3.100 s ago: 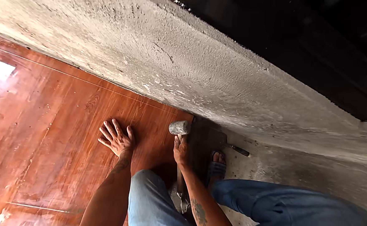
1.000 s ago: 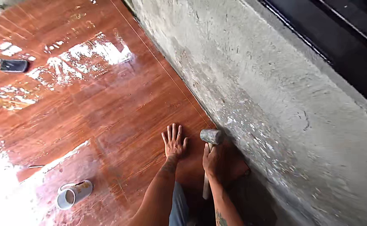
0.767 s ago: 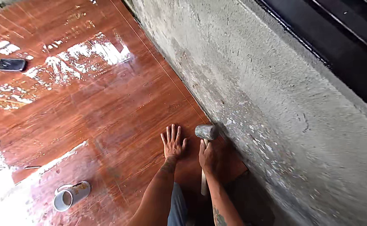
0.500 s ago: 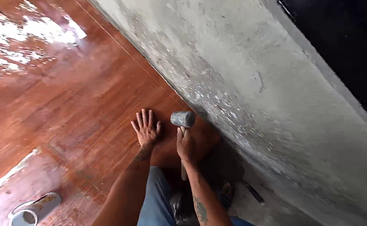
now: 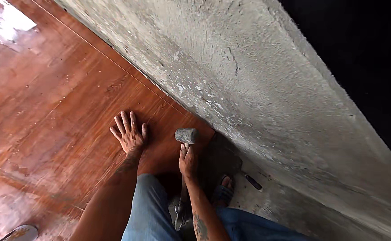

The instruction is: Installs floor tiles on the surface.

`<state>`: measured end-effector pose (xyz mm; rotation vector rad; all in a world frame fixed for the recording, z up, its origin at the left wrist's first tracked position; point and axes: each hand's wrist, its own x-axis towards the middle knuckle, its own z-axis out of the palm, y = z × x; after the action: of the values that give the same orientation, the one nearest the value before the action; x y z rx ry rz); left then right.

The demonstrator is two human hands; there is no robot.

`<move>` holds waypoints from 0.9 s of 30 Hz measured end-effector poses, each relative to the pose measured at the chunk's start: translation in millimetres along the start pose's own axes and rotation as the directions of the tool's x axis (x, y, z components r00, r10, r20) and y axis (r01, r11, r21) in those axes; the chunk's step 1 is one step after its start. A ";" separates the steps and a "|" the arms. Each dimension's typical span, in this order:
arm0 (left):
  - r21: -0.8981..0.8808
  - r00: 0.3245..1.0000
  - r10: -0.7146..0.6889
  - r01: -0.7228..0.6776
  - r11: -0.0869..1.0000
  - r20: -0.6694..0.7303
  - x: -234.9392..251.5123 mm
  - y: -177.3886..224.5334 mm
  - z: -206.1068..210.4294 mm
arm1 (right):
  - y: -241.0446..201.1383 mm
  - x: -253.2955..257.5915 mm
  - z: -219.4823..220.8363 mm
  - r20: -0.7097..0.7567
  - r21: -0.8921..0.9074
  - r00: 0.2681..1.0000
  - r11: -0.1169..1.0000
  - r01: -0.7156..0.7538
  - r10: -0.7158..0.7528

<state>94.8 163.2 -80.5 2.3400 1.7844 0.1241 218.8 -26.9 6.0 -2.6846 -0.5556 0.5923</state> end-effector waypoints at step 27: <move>-0.012 1.000 -0.013 0.013 1.000 0.004 -0.5 3.9 -5.3 | 3.3 -0.8 4.2 -0.117 -0.053 0.993 0.999 0.004 -0.010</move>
<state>97.3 162.3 -74.5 2.3190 1.7917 0.1282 217.2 -29.1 1.3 -2.7436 -0.5554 0.4197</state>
